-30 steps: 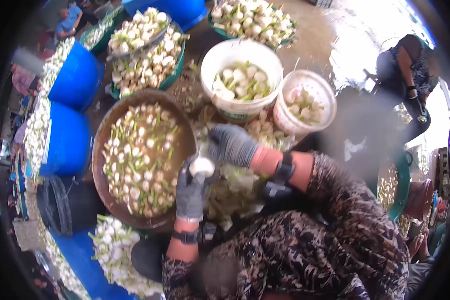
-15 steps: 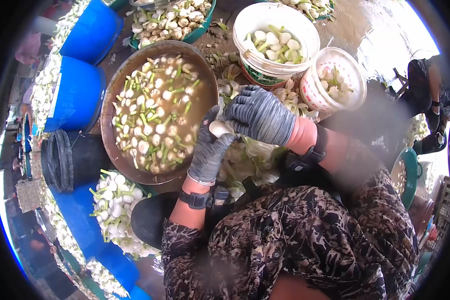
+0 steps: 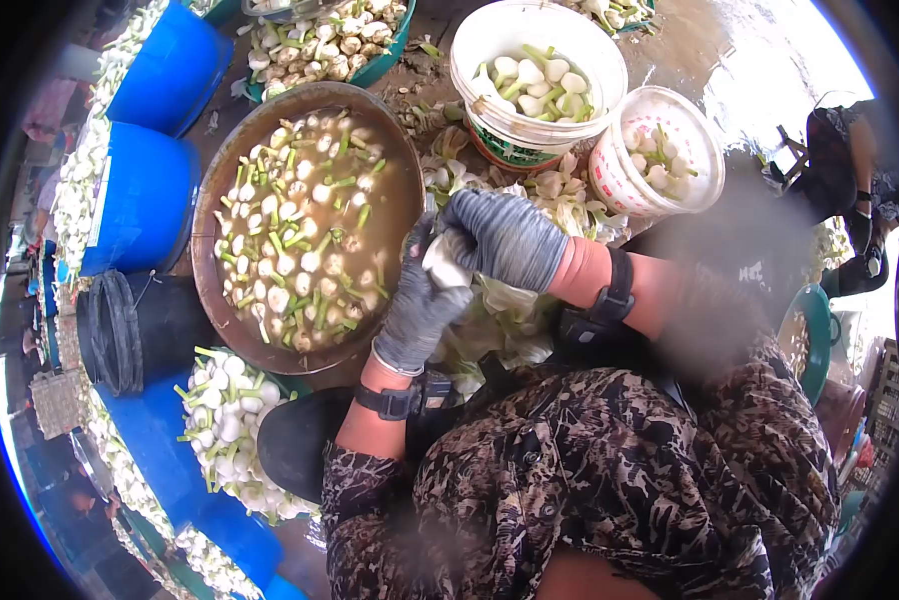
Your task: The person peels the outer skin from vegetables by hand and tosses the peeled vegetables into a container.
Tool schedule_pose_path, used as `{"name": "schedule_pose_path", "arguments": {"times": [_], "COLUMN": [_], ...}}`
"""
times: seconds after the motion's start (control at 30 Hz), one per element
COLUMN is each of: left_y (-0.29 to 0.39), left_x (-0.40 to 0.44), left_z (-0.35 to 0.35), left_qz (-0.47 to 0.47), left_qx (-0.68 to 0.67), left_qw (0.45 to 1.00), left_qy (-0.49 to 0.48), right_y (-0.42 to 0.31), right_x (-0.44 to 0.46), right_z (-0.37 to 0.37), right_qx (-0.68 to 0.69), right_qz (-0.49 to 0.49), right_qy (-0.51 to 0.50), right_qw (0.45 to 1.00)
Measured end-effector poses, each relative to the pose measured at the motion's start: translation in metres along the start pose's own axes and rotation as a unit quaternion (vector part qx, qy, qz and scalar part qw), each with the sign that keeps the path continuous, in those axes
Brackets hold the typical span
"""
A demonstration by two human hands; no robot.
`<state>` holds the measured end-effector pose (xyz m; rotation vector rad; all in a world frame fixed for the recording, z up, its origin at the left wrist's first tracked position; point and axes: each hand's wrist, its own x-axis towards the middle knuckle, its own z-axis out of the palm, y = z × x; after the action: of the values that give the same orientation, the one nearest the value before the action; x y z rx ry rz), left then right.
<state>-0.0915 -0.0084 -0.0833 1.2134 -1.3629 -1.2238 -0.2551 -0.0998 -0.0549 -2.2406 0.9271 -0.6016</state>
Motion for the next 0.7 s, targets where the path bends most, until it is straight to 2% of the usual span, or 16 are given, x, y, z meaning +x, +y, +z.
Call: {"name": "schedule_pose_path", "arguments": {"times": [0.07,0.1,0.13,0.17,0.2,0.23,0.3,0.33,0.37,0.4,0.43,0.47,0.5,0.57,0.67,0.7], "left_y": [-0.004,-0.008,-0.006,-0.003,0.003,-0.006,-0.004,0.000,0.007,0.011,0.009,-0.004,-0.004,-0.004,-0.011,-0.008], "left_x": [-0.002,-0.001,-0.002,0.000,0.007,-0.001,0.005,0.005,0.004,0.001,0.002,0.004,0.006,0.010,0.012,0.015], "left_z": [-0.002,-0.004,-0.001,0.002,-0.001,-0.001,0.000,0.002,0.006,0.009,0.012,0.007,0.007,0.007,0.018,0.026], "left_qz": [-0.134,-0.150,-0.148,-0.146,-0.068,-0.021,0.084,0.085,0.011,-0.064,-0.082,-0.067,-0.132,-0.258,-0.274,-0.300], "left_qx": [-0.175,-0.159,-0.119,-0.078,0.143,0.187,0.222,0.223,0.022,-0.180,-0.209,-0.086,-0.184,-0.374,-0.347,-0.356], "left_qw": [0.975,0.975,0.981,0.985,0.987,0.980,0.969,0.968,0.997,0.978,0.969,0.989,0.969,0.880,0.887,0.869], "left_qy": [0.024,0.031,0.043,0.055,0.031,0.061,0.075,0.076,0.079,0.082,0.105,0.100,0.099,0.138,0.131,0.170], "right_y": [-0.005,-0.006,-0.006,-0.006,0.001,0.018,0.059,0.079,0.083,0.086,0.064,0.040,0.019,0.011,0.005,0.005], "right_x": [0.001,0.001,0.001,0.001,0.005,0.010,0.019,0.023,0.023,0.024,0.018,0.013,0.011,0.002,-0.007,-0.008], "right_z": [-0.008,-0.008,-0.008,-0.010,-0.008,0.004,0.028,0.039,0.043,0.047,0.029,0.009,-0.005,0.002,-0.006,-0.009], "right_qx": [-0.037,-0.054,-0.051,-0.007,0.002,0.013,0.014,0.013,0.027,0.040,-0.013,-0.065,-0.074,-0.099,-0.143,-0.140], "right_qz": [-0.103,-0.130,-0.108,-0.026,0.025,0.076,0.062,0.054,0.060,0.065,0.102,0.134,0.159,0.150,0.121,0.121], "right_qy": [0.023,0.031,0.038,0.023,0.011,-0.003,0.060,0.092,0.085,0.079,0.027,-0.028,-0.114,-0.156,-0.201,-0.201], "right_qw": [0.994,0.990,0.992,0.999,1.000,0.997,0.996,0.994,0.994,0.994,0.994,0.988,0.978,0.971,0.962,0.962]}}
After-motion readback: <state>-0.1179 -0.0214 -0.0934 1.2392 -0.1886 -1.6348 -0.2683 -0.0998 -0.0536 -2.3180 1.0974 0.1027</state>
